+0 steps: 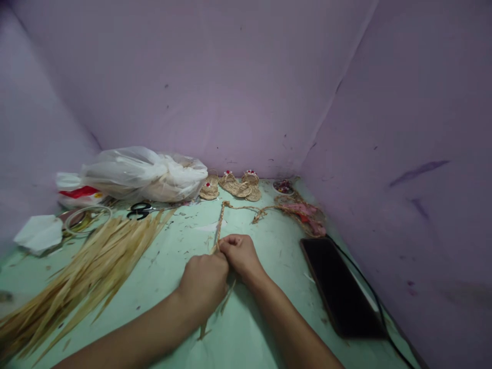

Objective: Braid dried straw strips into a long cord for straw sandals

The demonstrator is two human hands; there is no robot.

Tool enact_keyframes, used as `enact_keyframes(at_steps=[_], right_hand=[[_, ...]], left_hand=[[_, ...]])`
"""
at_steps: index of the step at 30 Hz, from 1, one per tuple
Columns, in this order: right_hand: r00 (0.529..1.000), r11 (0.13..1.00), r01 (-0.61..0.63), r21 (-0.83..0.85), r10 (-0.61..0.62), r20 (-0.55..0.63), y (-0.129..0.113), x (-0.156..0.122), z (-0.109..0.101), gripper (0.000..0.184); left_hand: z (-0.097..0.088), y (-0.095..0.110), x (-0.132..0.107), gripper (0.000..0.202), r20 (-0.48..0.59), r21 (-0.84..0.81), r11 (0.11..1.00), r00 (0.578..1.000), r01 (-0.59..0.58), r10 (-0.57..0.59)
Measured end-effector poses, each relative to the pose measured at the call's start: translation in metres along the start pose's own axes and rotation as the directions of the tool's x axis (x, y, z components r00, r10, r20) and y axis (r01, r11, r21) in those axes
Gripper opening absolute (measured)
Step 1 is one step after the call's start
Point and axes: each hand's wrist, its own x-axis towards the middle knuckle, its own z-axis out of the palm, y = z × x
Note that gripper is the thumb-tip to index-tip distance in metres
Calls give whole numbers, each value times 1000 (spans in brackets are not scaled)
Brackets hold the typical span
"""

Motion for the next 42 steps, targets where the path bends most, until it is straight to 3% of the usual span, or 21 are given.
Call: enact_keyframes(at_steps=[2,4,6,8,9,10,12,14,16,18,21,24,26,28,30,32,34,37,42], right_hand=[[1000,1000,-18,-1,18,1,-1,0,0,9],[1000,1000,-14,22,14,4,-2,1,0,9],[1000,999,6,45,-7,14,-3,0,-1,10],[999,999,27,29,-28,23,-4,-1,-1,12],[999,999,35,12,-36,27,-5,-2,-1,14],[998,999,43,-1,-43,36,-5,-2,-1,15],[995,998,65,-14,-63,80,-5,-1,-2,18],[989,995,91,-46,-85,118,-3,3,-3,20],[983,984,135,-119,-118,137,0,6,-5,19],[972,947,210,-243,-176,152,3,9,-8,18],[947,831,317,-457,-258,190,4,9,-13,21],[933,702,355,-617,-310,184,-1,6,-15,22],[942,669,321,-670,-299,152,-5,4,-16,19],[967,738,251,-626,-217,131,-9,4,-15,17],[984,861,148,-487,-80,158,-12,5,-15,18],[978,948,9,-319,59,202,-16,4,-16,19],[956,974,-91,-206,144,257,-19,3,-18,18],[951,984,-76,-160,120,283,-16,5,-18,15],[975,994,71,-86,-51,214,-5,13,-16,17]], left_hand=[[-2,1,-2,12,-45,166,984,997,-59,67],[-17,1,0,9,-74,266,961,993,-73,96],[-38,0,6,13,-167,228,974,984,-17,56],[-57,-4,17,19,-331,35,999,944,35,-21],[-63,-7,22,22,-266,-129,989,958,78,-111],[-66,-10,28,21,-115,-293,944,975,150,-191],[-65,-18,38,15,200,-508,818,961,269,-192],[-58,-24,44,13,335,-594,737,932,323,-138],[-52,-28,48,15,301,-589,750,943,302,-143],[-50,-29,49,17,222,-477,835,957,273,-185],[-50,-25,52,15,146,-321,917,969,236,-199],[-48,-24,54,12,144,-364,914,981,178,-134],[-45,-24,55,11,118,-393,908,987,143,-105],[-43,-26,55,11,83,-401,909,992,118,-93],[-41,-28,54,11,68,-399,911,994,104,-84],[-40,-30,54,11,57,-400,912,996,89,-72],[-39,-31,54,11,60,-409,909,997,77,-57],[-39,-33,54,11,65,-434,899,997,59,-34],[-43,-34,54,13,54,-474,880,999,26,-1]])
